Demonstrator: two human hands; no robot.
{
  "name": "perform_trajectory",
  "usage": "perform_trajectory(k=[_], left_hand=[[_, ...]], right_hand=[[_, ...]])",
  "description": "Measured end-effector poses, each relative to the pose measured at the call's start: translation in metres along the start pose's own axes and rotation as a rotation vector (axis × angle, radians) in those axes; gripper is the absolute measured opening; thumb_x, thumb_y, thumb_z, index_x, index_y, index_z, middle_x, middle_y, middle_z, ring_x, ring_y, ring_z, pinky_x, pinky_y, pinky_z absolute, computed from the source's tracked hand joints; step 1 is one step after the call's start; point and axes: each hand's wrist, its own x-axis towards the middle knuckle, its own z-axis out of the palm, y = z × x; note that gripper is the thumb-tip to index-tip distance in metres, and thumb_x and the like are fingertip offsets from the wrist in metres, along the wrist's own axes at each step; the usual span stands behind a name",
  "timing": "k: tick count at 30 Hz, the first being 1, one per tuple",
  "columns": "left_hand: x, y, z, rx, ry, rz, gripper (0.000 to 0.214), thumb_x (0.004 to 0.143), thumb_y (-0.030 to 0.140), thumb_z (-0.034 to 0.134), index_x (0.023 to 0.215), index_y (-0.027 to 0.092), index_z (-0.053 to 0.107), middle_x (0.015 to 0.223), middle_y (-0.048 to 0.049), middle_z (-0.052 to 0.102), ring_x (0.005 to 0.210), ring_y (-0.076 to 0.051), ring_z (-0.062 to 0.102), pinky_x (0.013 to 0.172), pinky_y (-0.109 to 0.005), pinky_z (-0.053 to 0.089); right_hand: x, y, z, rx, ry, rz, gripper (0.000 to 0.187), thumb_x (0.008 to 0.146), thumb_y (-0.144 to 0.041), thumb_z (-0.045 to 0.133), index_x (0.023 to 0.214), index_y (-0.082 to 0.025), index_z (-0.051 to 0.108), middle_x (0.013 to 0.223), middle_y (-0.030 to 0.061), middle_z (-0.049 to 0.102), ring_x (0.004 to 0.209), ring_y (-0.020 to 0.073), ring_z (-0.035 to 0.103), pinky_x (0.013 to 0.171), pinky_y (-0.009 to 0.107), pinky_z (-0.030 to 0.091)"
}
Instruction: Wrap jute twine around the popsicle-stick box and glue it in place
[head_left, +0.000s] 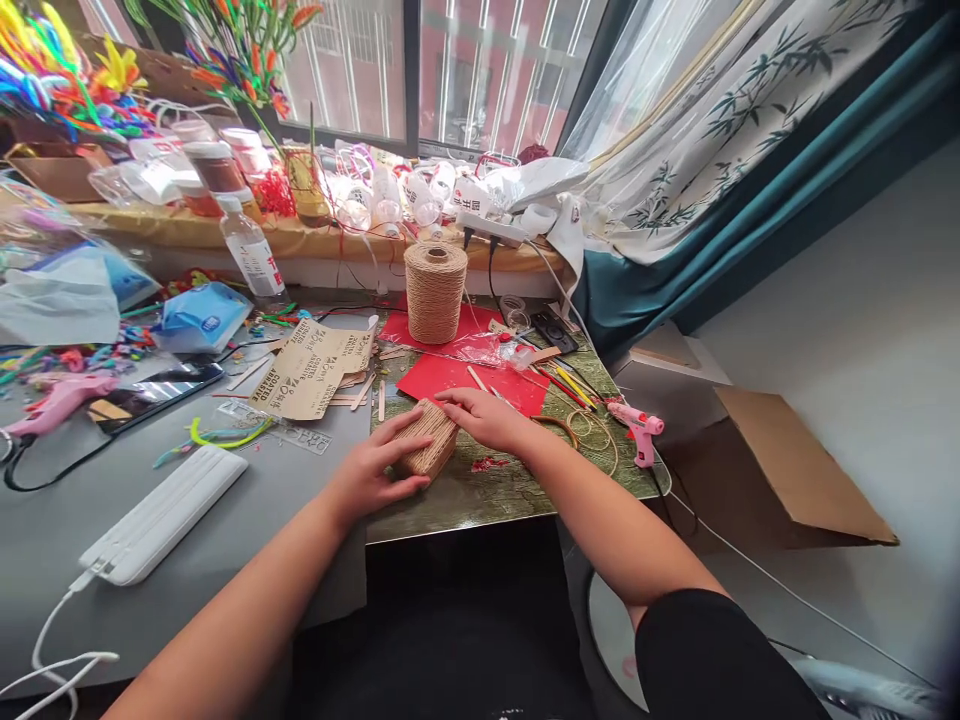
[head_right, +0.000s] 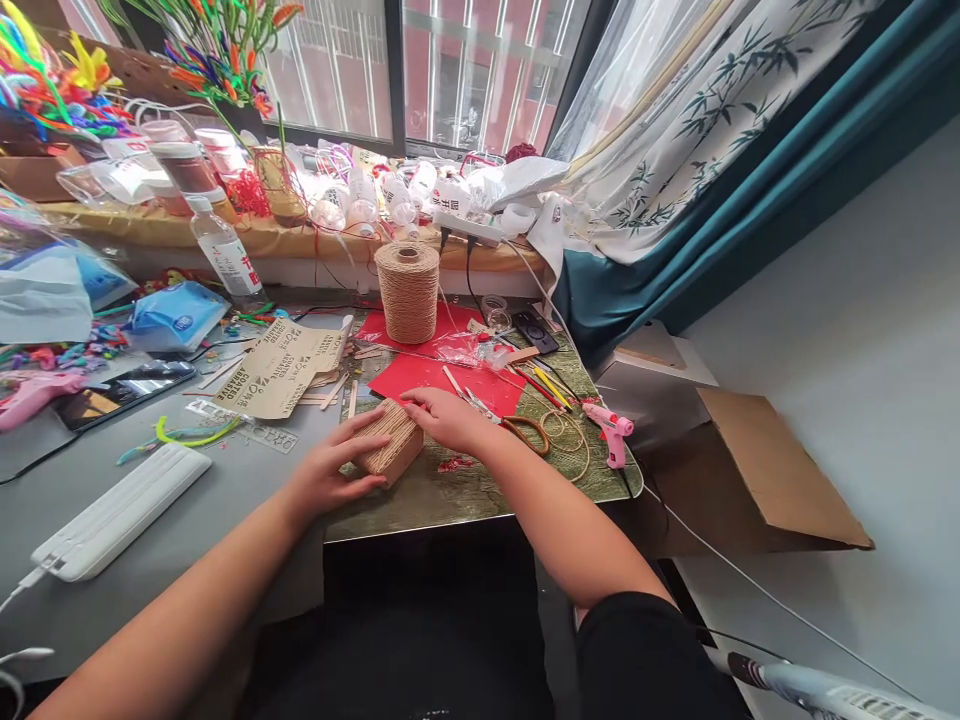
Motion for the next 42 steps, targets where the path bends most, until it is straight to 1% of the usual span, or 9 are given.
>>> perform_trajectory(k=[3,6,8,12,17,24,33,38,42], left_hand=[[-0.001,-0.002,0.0,-0.006,-0.001,0.003,0.057,0.09,0.03,0.077,0.144,0.029,0.058,0.166,-0.0157,0.038,0.151,-0.036,0.044,0.119,-0.058,0.046],[-0.001,-0.003,0.0,-0.005,-0.012,-0.001,0.058,0.09,0.03,0.077,0.145,0.03,0.058,0.167,-0.0151,0.037,0.152,-0.036,0.043,0.12,-0.059,0.045],[-0.002,-0.004,0.0,-0.003,-0.013,-0.003,0.062,0.09,0.03,0.078,0.148,0.03,0.055,0.167,-0.0152,0.037,0.152,-0.036,0.043,0.12,-0.059,0.045],[-0.002,-0.005,0.0,-0.005,-0.009,-0.014,0.072,0.089,0.032,0.079,0.154,0.031,0.048,0.166,-0.0159,0.038,0.151,-0.036,0.045,0.119,-0.058,0.046],[-0.003,-0.006,0.0,-0.01,-0.01,-0.022,0.067,0.088,0.032,0.08,0.15,0.031,0.054,0.166,-0.0152,0.04,0.15,-0.037,0.045,0.118,-0.059,0.047],[-0.002,-0.005,0.0,-0.029,0.009,-0.034,0.064,0.089,0.032,0.08,0.148,0.03,0.056,0.165,-0.0148,0.041,0.15,-0.035,0.047,0.12,-0.059,0.046],[-0.002,-0.004,0.0,-0.045,0.021,-0.029,0.065,0.086,0.03,0.082,0.146,0.03,0.057,0.163,-0.0162,0.044,0.148,-0.036,0.049,0.119,-0.059,0.047],[-0.004,-0.006,0.001,-0.051,0.024,-0.042,0.064,0.087,0.03,0.081,0.146,0.031,0.057,0.163,-0.0152,0.043,0.15,-0.036,0.046,0.12,-0.058,0.045],[-0.004,-0.007,0.001,-0.053,0.018,-0.041,0.062,0.088,0.032,0.081,0.145,0.03,0.058,0.164,-0.0152,0.043,0.15,-0.035,0.046,0.121,-0.057,0.045]], right_hand=[[0.004,0.001,-0.007,-0.045,-0.056,0.0,0.031,0.106,-0.039,0.051,0.109,-0.018,0.074,0.106,0.0073,0.075,0.098,0.0219,0.068,0.088,0.035,0.051],[0.002,-0.006,-0.017,-0.081,-0.034,0.011,0.04,0.107,-0.046,0.05,0.09,-0.017,0.072,0.084,0.0031,0.07,0.08,0.0182,0.062,0.075,0.03,0.046],[0.001,-0.012,-0.025,-0.105,-0.015,-0.006,0.041,0.104,-0.049,0.054,0.083,-0.017,0.07,0.078,0.0016,0.066,0.074,0.0166,0.058,0.07,0.029,0.043],[0.002,-0.019,-0.039,-0.115,-0.03,-0.143,0.038,0.094,-0.053,0.07,0.078,-0.019,0.069,0.078,0.0021,0.064,0.075,0.0169,0.056,0.071,0.029,0.042],[0.006,-0.02,-0.049,-0.072,-0.109,-0.238,0.043,0.084,-0.059,0.08,0.074,-0.019,0.069,0.081,0.0021,0.06,0.075,0.0169,0.054,0.07,0.03,0.042],[0.008,-0.012,-0.045,-0.073,-0.122,-0.202,0.041,0.089,-0.055,0.077,0.072,-0.019,0.065,0.081,0.0011,0.058,0.075,0.0167,0.055,0.072,0.031,0.043],[0.005,0.0,-0.042,-0.025,-0.122,-0.17,0.038,0.094,-0.053,0.071,0.079,-0.019,0.068,0.084,0.0026,0.062,0.077,0.0173,0.057,0.074,0.031,0.046],[0.005,0.012,-0.038,0.002,-0.104,-0.144,0.039,0.093,-0.056,0.071,0.082,-0.018,0.069,0.084,0.0026,0.062,0.077,0.017,0.057,0.075,0.031,0.046],[0.003,0.022,-0.03,0.076,-0.069,-0.113,0.041,0.091,-0.057,0.073,0.082,-0.018,0.069,0.084,0.0025,0.062,0.079,0.0173,0.057,0.075,0.031,0.046]])
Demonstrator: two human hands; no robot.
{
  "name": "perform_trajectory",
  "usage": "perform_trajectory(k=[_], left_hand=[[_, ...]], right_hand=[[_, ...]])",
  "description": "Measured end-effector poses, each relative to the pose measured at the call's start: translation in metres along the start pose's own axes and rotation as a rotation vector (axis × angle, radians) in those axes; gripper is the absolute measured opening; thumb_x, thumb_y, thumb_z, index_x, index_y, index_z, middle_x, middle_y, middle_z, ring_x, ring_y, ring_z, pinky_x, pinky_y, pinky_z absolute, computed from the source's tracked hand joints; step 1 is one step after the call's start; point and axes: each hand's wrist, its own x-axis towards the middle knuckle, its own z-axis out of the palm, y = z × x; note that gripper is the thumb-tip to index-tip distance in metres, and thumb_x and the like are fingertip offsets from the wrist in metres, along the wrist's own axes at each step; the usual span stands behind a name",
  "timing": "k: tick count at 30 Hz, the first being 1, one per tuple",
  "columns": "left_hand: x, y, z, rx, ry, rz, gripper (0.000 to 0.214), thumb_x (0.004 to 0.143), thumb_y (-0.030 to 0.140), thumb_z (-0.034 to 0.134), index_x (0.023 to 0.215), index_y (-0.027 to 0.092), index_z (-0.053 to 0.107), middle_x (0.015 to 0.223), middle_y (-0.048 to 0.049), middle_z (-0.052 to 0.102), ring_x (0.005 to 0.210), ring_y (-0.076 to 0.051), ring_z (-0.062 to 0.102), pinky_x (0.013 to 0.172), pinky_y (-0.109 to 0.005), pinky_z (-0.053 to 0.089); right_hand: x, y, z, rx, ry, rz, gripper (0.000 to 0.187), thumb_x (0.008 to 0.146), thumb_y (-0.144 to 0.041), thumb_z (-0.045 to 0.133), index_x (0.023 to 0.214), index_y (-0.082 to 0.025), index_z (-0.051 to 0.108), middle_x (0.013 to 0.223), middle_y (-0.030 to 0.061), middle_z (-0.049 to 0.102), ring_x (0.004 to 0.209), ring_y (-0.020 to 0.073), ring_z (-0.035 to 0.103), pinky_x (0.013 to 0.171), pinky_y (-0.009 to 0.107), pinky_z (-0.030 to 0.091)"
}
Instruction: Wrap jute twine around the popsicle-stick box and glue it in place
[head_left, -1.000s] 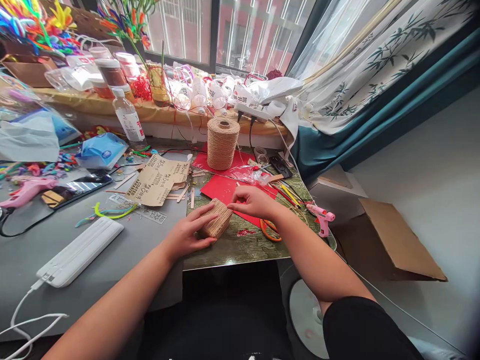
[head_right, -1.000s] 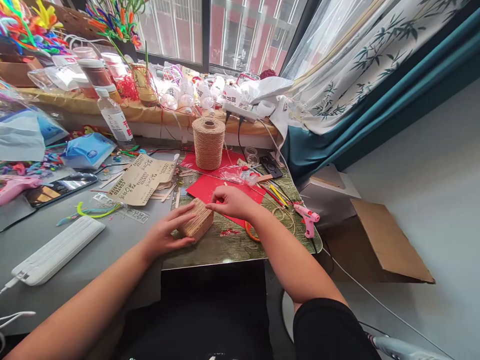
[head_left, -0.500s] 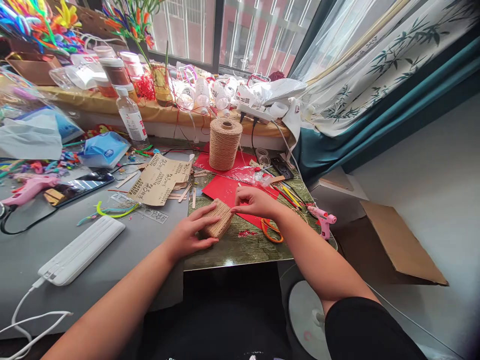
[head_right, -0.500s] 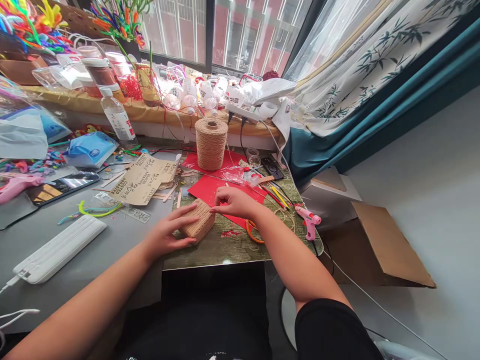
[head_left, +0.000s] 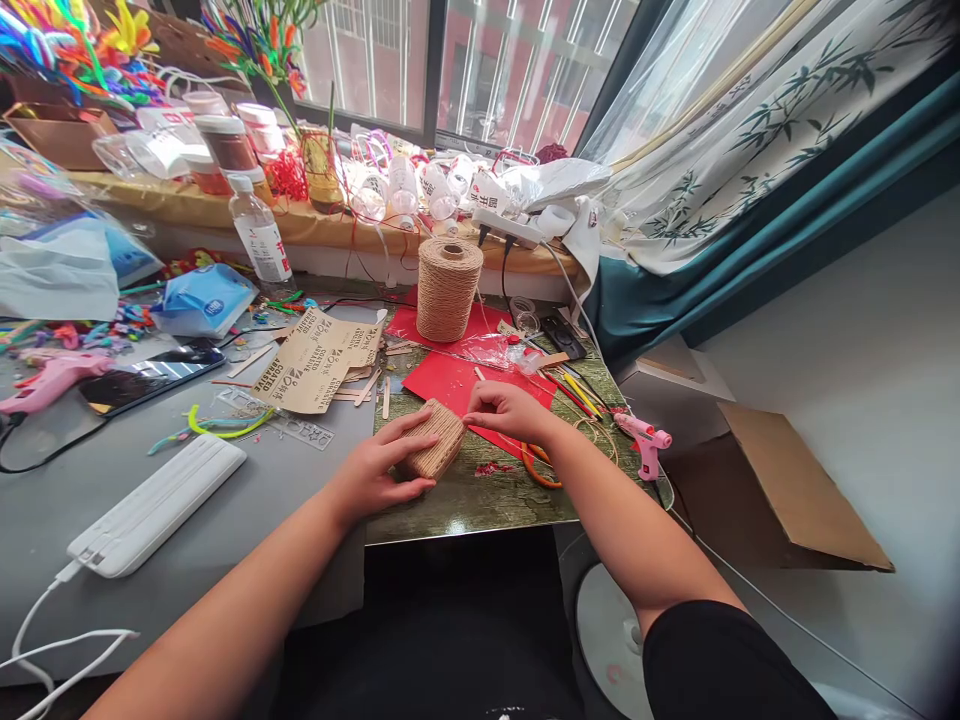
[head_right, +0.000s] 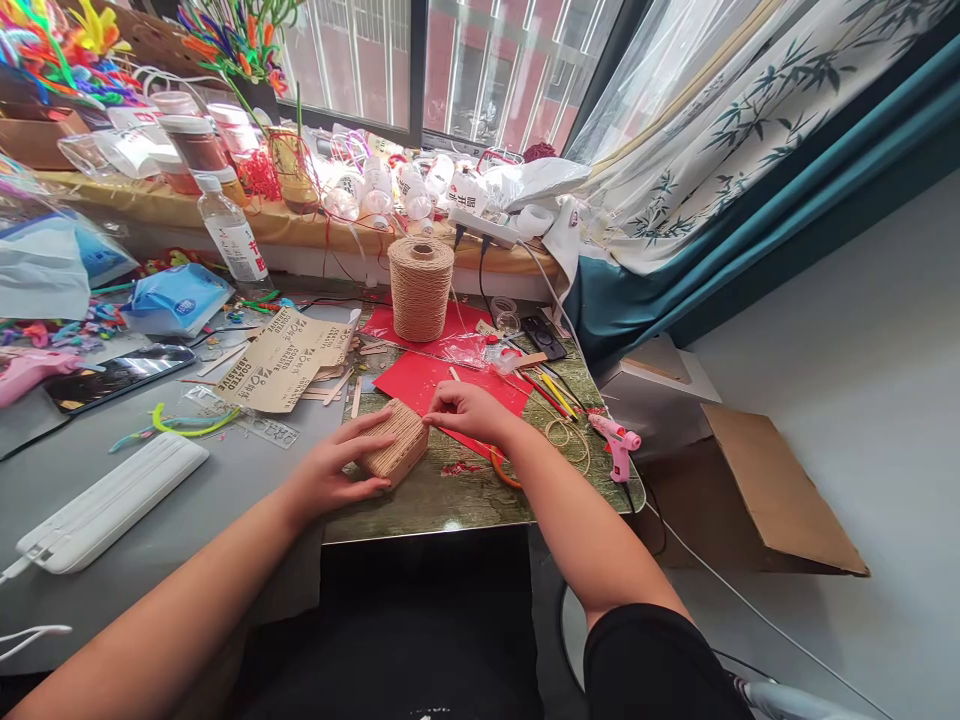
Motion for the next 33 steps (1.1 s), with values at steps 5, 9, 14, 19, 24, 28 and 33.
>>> perform_trajectory(k=[5,9,14,19,24,28,33], left_hand=[[0.002,0.003,-0.002,0.013,-0.003,0.005,0.061,0.088,0.033,0.08,0.145,0.029,0.058,0.163,-0.0158,0.043,0.15,-0.035,0.046,0.12,-0.057,0.045],[0.004,0.005,-0.003,0.013,-0.004,0.012,0.059,0.089,0.032,0.08,0.144,0.028,0.058,0.163,-0.0163,0.043,0.15,-0.035,0.046,0.12,-0.057,0.046],[0.004,0.003,-0.001,0.007,-0.005,0.008,0.06,0.088,0.031,0.08,0.144,0.029,0.058,0.163,-0.0155,0.043,0.15,-0.035,0.045,0.12,-0.057,0.045],[0.004,0.003,-0.001,-0.008,-0.012,0.002,0.059,0.089,0.03,0.079,0.144,0.029,0.058,0.164,-0.0149,0.042,0.151,-0.036,0.044,0.121,-0.056,0.044],[0.003,0.002,-0.001,0.005,-0.013,0.002,0.06,0.089,0.031,0.079,0.145,0.029,0.057,0.164,-0.0141,0.042,0.151,-0.035,0.045,0.122,-0.057,0.044],[0.003,0.001,-0.001,0.012,-0.012,0.005,0.061,0.089,0.032,0.079,0.146,0.03,0.057,0.165,-0.0143,0.041,0.15,-0.035,0.046,0.121,-0.056,0.045],[0.004,0.003,-0.002,0.016,-0.01,0.002,0.06,0.089,0.032,0.078,0.146,0.03,0.057,0.164,-0.0146,0.041,0.15,-0.035,0.046,0.12,-0.057,0.046]], right_hand=[[-0.004,0.009,0.014,0.185,0.065,0.043,0.042,0.089,-0.06,0.074,0.082,-0.018,0.069,0.084,0.0021,0.062,0.079,0.0174,0.058,0.077,0.031,0.047],[-0.008,0.011,0.022,0.278,0.138,0.065,0.046,0.086,-0.063,0.076,0.079,-0.018,0.067,0.082,0.001,0.06,0.076,0.0161,0.056,0.075,0.031,0.046],[-0.013,0.006,0.02,0.215,0.184,0.028,0.042,0.09,-0.059,0.075,0.079,-0.019,0.068,0.083,0.0014,0.059,0.079,0.0167,0.055,0.078,0.031,0.045],[-0.017,0.003,0.018,0.153,0.19,0.02,0.04,0.092,-0.057,0.073,0.08,-0.019,0.067,0.083,0.0019,0.059,0.077,0.0172,0.055,0.076,0.031,0.044],[-0.017,0.006,0.021,0.131,0.217,0.02,0.038,0.093,-0.056,0.072,0.081,-0.02,0.067,0.083,0.0021,0.059,0.076,0.0172,0.055,0.074,0.031,0.044],[-0.016,0.005,0.021,0.123,0.23,0.027,0.04,0.093,-0.057,0.071,0.081,-0.02,0.067,0.083,0.0023,0.059,0.076,0.0173,0.055,0.075,0.032,0.045],[-0.016,0.005,0.022,0.1,0.23,0.034,0.041,0.092,-0.059,0.071,0.08,-0.02,0.067,0.082,0.0022,0.059,0.075,0.0172,0.055,0.073,0.031,0.044]])
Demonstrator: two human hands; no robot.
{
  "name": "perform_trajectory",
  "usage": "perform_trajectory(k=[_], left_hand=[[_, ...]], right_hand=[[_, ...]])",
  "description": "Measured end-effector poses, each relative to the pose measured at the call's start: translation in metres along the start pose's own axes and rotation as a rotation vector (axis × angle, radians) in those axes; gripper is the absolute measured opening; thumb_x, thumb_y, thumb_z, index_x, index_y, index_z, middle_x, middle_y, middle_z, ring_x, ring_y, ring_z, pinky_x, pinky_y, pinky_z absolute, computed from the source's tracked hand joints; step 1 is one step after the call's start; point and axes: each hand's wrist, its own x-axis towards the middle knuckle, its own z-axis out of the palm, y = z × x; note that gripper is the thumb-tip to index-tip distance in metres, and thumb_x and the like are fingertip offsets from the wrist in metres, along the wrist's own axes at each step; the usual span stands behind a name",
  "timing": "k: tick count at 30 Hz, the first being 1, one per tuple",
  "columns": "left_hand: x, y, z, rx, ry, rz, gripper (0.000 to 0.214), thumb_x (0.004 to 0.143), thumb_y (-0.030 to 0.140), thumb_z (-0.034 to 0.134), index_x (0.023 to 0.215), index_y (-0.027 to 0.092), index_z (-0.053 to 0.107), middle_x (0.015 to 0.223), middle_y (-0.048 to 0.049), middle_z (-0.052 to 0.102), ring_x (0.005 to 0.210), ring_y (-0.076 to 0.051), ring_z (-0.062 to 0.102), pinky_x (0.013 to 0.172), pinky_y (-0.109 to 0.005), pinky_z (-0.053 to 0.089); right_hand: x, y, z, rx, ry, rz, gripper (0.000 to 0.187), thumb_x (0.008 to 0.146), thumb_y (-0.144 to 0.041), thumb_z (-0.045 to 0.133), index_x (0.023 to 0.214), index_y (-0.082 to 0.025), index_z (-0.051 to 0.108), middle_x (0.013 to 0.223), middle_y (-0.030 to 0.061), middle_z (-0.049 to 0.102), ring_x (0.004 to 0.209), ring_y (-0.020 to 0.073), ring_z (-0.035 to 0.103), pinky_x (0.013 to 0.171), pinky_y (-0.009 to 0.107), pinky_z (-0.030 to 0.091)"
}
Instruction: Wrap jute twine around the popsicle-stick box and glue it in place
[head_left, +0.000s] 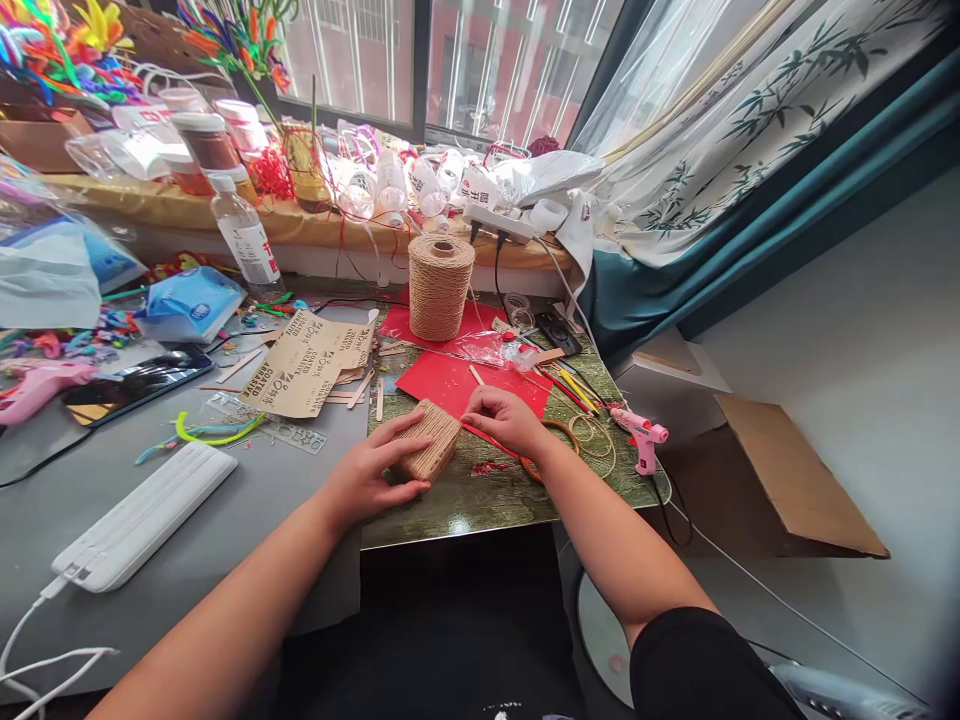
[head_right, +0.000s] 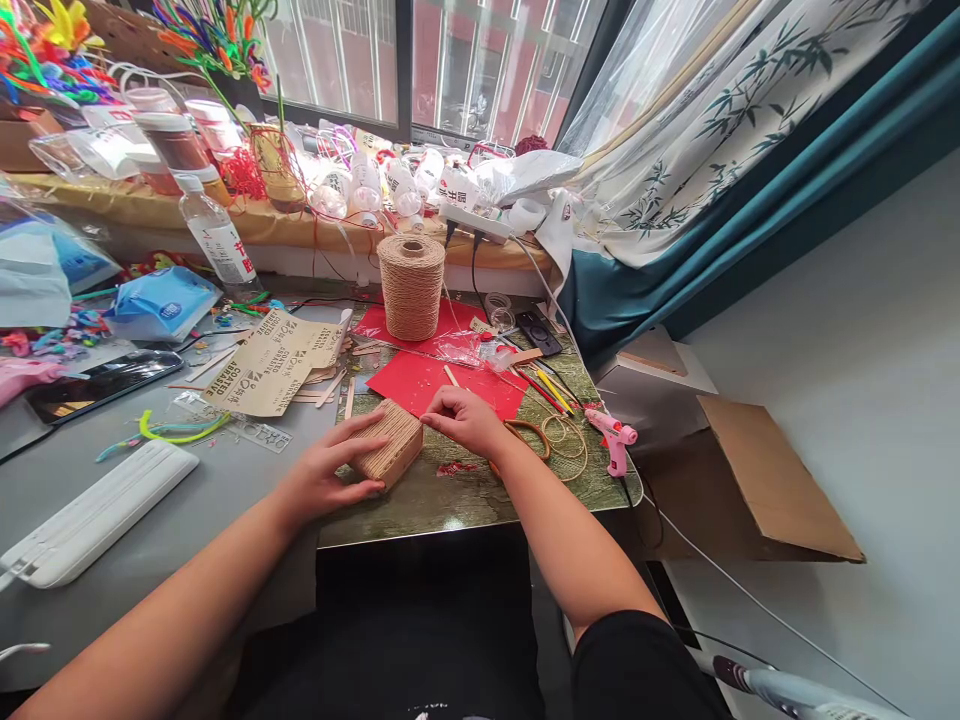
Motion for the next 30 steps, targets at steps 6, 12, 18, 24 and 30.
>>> perform_trajectory(k=[6,12,18,24,30], left_hand=[[0.0,0.0,0.0,0.011,0.004,0.001,0.06,0.089,0.032,0.079,0.145,0.03,0.058,0.164,-0.0142,0.043,0.149,-0.036,0.047,0.119,-0.057,0.047],[-0.001,0.001,0.0,0.013,0.002,-0.018,0.057,0.089,0.033,0.078,0.143,0.029,0.059,0.163,-0.0136,0.043,0.149,-0.035,0.047,0.12,-0.056,0.046],[0.008,0.016,-0.011,0.19,-0.008,0.0,0.054,0.088,0.033,0.077,0.138,0.028,0.061,0.162,-0.0126,0.047,0.144,-0.034,0.051,0.116,-0.055,0.049],[0.024,0.054,-0.017,0.471,-0.095,-0.004,0.063,0.087,0.025,0.068,0.148,0.024,0.051,0.151,-0.013,0.058,0.139,-0.035,0.054,0.116,-0.054,0.046],[0.029,0.063,-0.016,0.608,-0.215,0.072,0.068,0.088,0.022,0.064,0.153,0.034,0.049,0.15,-0.0134,0.055,0.137,-0.038,0.055,0.109,-0.056,0.048]], right_hand=[[-0.004,0.009,0.007,0.039,0.053,0.021,0.038,0.093,-0.057,0.071,0.081,-0.02,0.066,0.082,0.0017,0.059,0.075,0.0173,0.053,0.073,0.032,0.044],[-0.009,0.012,0.03,0.376,0.121,0.103,0.036,0.09,-0.056,0.074,0.084,-0.021,0.068,0.099,0.0057,0.07,0.079,0.0169,0.057,0.076,0.032,0.047],[-0.014,0.015,0.058,0.589,0.287,0.186,0.039,0.085,-0.06,0.078,0.094,-0.022,0.072,0.087,0.0028,0.068,0.066,0.0135,0.052,0.063,0.029,0.044],[-0.016,0.011,0.069,0.621,0.393,0.177,0.041,0.084,-0.061,0.078,0.091,-0.021,0.071,0.085,0.0018,0.067,0.067,0.0134,0.053,0.064,0.028,0.044],[-0.018,0.006,0.068,0.598,0.399,0.2,0.046,0.079,-0.066,0.079,0.086,-0.021,0.068,0.074,-0.0008,0.062,0.065,0.0141,0.053,0.064,0.028,0.047]])
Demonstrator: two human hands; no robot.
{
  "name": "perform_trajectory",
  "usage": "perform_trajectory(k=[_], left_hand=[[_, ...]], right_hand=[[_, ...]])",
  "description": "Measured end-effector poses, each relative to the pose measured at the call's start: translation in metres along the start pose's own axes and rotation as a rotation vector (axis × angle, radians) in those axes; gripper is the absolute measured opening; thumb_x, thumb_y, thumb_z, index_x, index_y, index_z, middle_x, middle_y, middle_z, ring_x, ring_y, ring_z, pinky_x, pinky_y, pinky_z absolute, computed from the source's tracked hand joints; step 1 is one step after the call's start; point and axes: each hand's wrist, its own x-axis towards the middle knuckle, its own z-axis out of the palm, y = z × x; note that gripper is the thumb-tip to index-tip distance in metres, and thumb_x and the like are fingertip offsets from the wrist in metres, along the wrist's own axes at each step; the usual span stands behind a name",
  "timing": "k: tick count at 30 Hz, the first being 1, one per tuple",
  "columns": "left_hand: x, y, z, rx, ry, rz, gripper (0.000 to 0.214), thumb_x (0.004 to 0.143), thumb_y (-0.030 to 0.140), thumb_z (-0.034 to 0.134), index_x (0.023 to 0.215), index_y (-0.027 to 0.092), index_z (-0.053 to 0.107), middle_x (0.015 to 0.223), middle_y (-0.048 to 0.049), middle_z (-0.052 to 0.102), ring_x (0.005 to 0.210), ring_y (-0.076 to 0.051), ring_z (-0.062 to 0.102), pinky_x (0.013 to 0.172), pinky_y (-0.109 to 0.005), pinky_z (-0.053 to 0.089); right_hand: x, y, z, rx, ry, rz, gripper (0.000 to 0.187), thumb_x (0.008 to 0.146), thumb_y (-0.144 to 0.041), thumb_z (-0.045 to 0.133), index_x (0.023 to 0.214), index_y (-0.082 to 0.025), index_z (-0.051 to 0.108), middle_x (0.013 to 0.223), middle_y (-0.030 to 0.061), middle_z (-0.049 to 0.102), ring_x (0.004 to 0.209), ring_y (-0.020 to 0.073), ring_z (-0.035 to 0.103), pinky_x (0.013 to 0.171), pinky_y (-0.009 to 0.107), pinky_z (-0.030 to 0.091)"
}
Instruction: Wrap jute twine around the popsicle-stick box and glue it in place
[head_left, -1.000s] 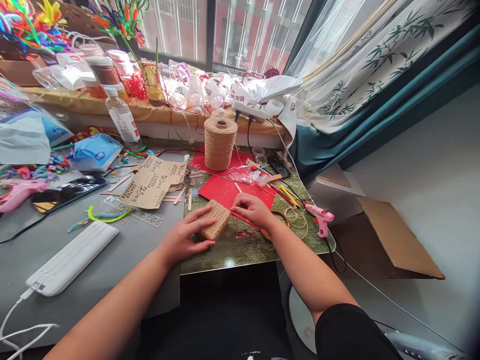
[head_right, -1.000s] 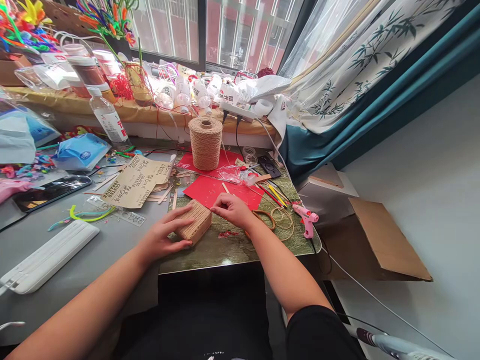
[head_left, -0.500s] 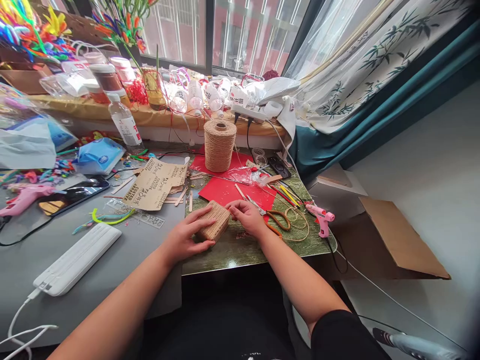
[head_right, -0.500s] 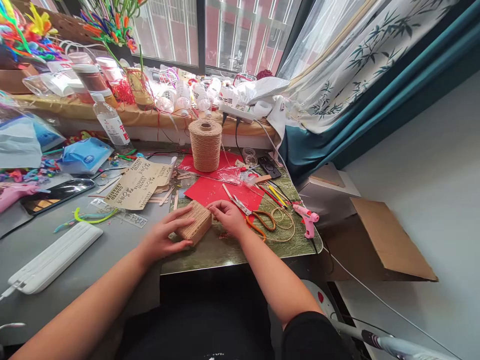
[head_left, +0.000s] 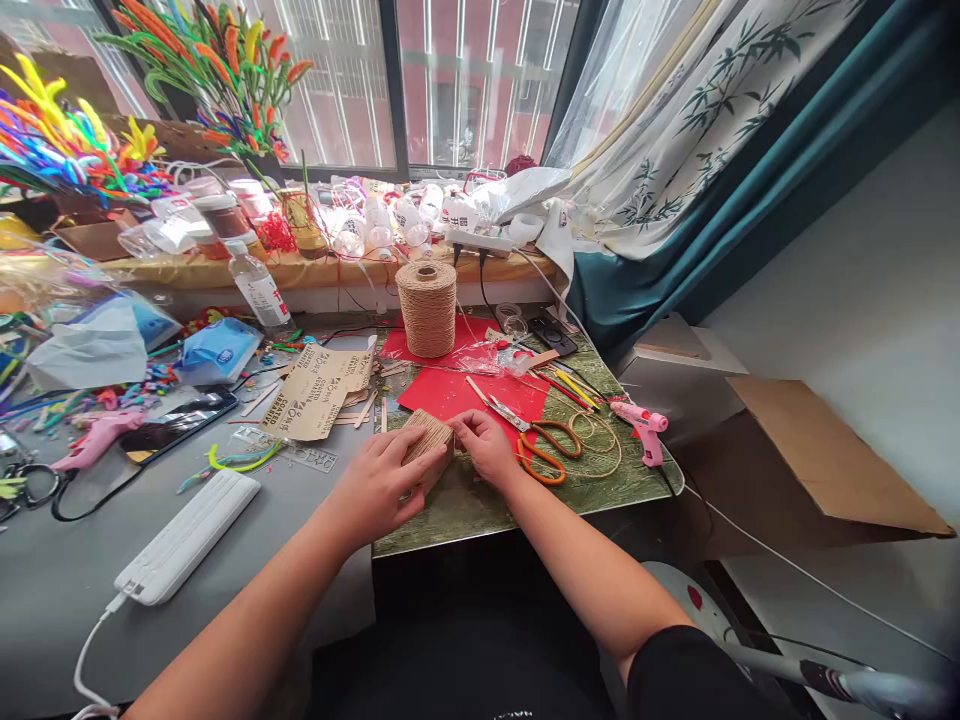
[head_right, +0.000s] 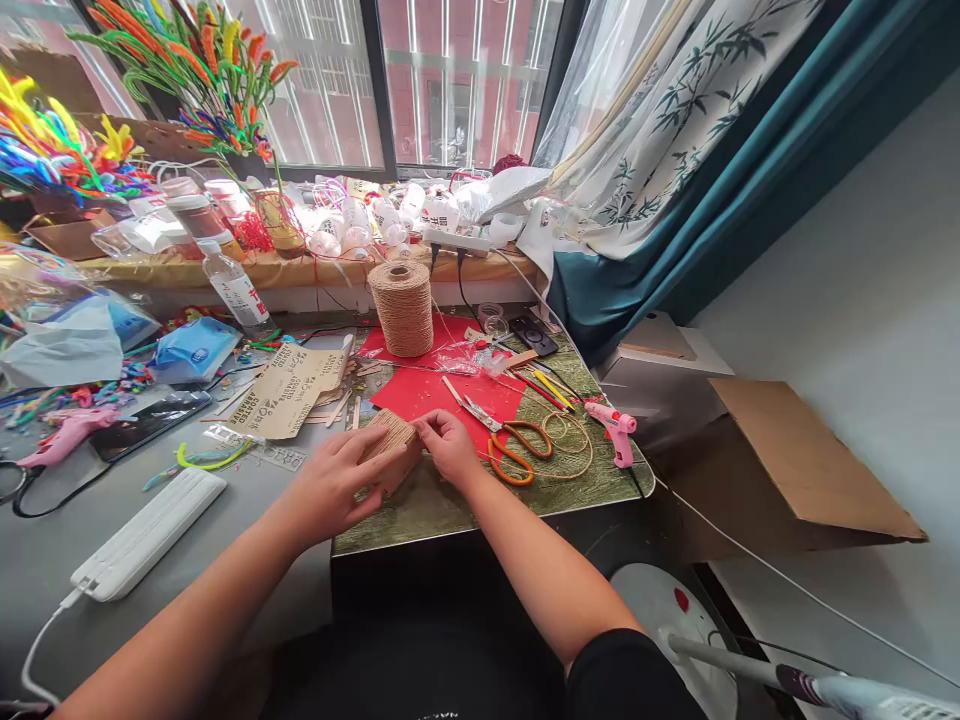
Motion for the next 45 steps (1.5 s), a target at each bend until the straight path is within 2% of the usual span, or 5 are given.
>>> perform_trajectory(k=[8,20,31,37,45], left_hand=[[-0.003,-0.001,0.0,-0.136,0.027,-0.053,0.078,0.09,0.032,0.068,0.161,0.03,0.036,0.156,-0.012,0.053,0.142,-0.038,0.052,0.117,-0.057,0.045],[-0.019,-0.024,0.006,-0.147,-0.005,0.086,0.032,0.099,0.031,0.064,0.131,0.027,0.065,0.165,-0.0127,0.043,0.153,-0.034,0.042,0.119,-0.057,0.045],[-0.016,-0.023,-0.001,-0.231,0.011,-0.074,0.075,0.098,0.045,0.065,0.162,0.024,0.033,0.156,-0.0156,0.054,0.14,-0.034,0.056,0.114,-0.051,0.05],[0.005,-0.02,-0.001,-0.227,0.094,-0.348,0.024,0.105,0.039,0.05,0.115,0.027,0.068,0.119,-0.0039,0.079,0.102,-0.024,0.075,0.086,-0.036,0.057],[0.039,-0.013,-0.011,0.115,0.051,-0.4,0.036,0.102,0.048,0.051,0.077,0.024,0.06,0.066,-0.0026,0.066,0.062,-0.021,0.062,0.057,-0.031,0.035]], right_hand=[[0.0,-0.001,-0.001,-0.022,0.007,-0.005,0.046,0.08,-0.066,0.076,0.083,-0.021,0.064,0.074,-0.0013,0.06,0.066,0.0147,0.053,0.066,0.029,0.049],[-0.009,0.014,0.006,-0.13,0.13,-0.099,0.04,0.092,-0.061,0.067,0.088,-0.022,0.062,0.079,0.001,0.063,0.072,0.0177,0.059,0.071,0.03,0.051],[-0.011,0.011,0.009,-0.239,0.185,-0.132,0.037,0.095,-0.06,0.063,0.091,-0.023,0.062,0.082,0.0019,0.065,0.075,0.0189,0.062,0.073,0.032,0.052],[-0.014,0.015,0.014,-0.258,0.237,-0.134,0.037,0.096,-0.06,0.061,0.092,-0.023,0.061,0.081,0.0024,0.065,0.074,0.0193,0.06,0.073,0.032,0.052],[-0.017,0.017,0.017,-0.253,0.244,-0.155,0.036,0.096,-0.059,0.061,0.091,-0.023,0.061,0.079,0.0018,0.064,0.074,0.0194,0.061,0.073,0.033,0.051]])
